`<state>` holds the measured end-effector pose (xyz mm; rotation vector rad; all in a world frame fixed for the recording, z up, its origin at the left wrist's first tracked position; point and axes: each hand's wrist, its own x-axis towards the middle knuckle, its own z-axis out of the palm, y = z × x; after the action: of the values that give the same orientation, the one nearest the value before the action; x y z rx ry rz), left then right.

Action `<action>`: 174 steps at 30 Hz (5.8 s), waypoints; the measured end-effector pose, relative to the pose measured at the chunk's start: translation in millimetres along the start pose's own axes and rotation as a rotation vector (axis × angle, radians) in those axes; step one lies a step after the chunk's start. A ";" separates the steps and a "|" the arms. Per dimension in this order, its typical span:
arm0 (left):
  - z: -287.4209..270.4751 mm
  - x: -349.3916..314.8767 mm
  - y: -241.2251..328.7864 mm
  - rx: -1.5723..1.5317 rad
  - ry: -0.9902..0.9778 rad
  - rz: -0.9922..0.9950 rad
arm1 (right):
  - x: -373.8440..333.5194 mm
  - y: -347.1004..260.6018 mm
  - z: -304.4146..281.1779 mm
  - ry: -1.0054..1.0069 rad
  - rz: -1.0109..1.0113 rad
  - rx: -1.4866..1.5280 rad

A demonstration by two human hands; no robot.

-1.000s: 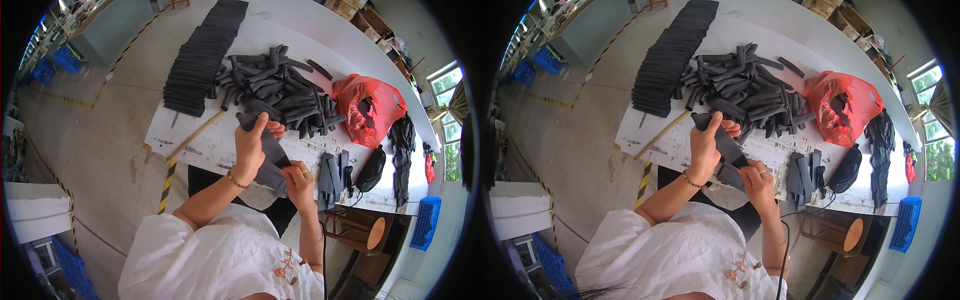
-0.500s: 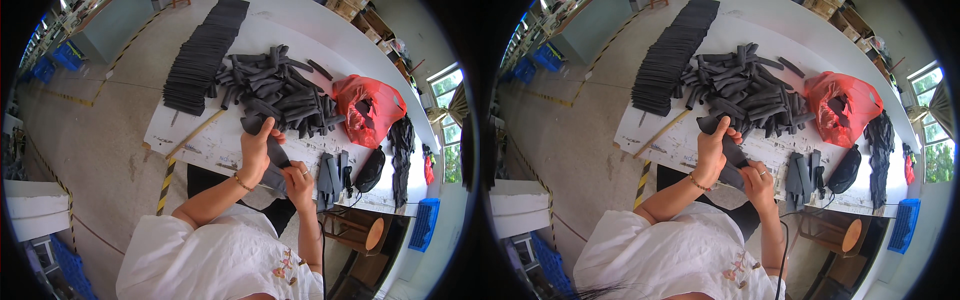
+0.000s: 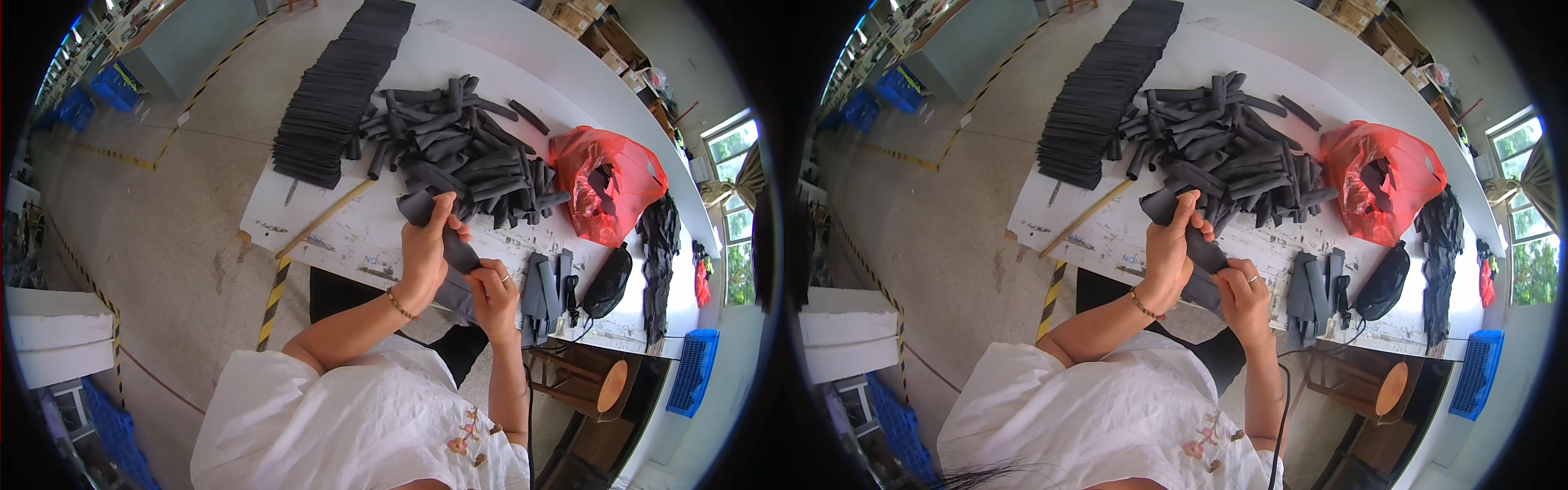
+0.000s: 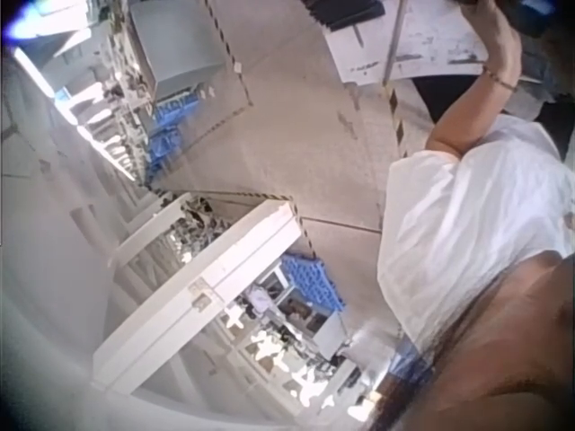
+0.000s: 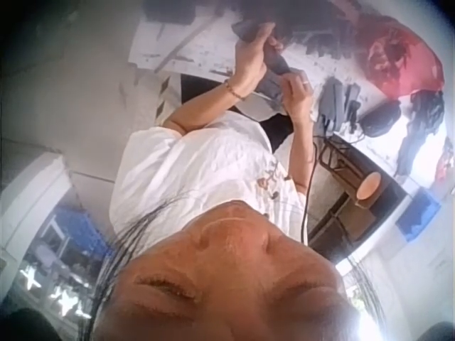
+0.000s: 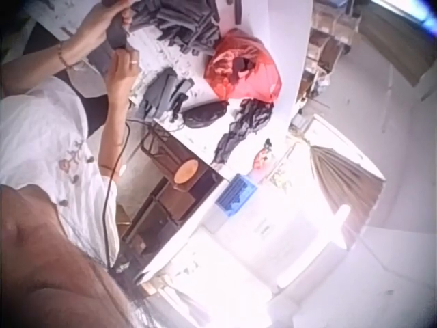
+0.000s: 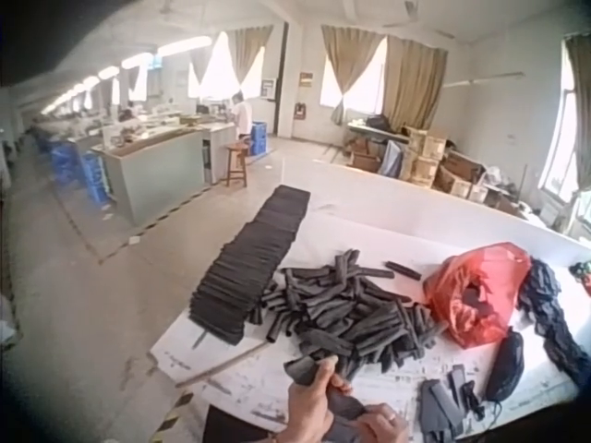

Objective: Fitting black foam sleeves onto rectangular components at a workbench.

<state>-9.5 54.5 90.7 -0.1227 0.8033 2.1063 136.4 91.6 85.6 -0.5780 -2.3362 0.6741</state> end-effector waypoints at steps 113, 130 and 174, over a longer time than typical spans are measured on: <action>-30.1 37.1 4.3 -0.237 -0.495 -0.139 | -11.3 -32.4 18.3 0.391 0.416 0.271; -21.7 9.3 -6.4 0.487 -0.424 -0.161 | -15.0 19.1 14.0 0.239 0.618 0.729; -55.4 24.4 -12.8 0.749 -0.487 -0.280 | -37.4 28.1 34.8 0.228 0.834 1.094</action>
<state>-25.9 44.5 31.8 0.6177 1.1278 1.3750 145.7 81.8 28.9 -0.9768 -1.1251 1.9225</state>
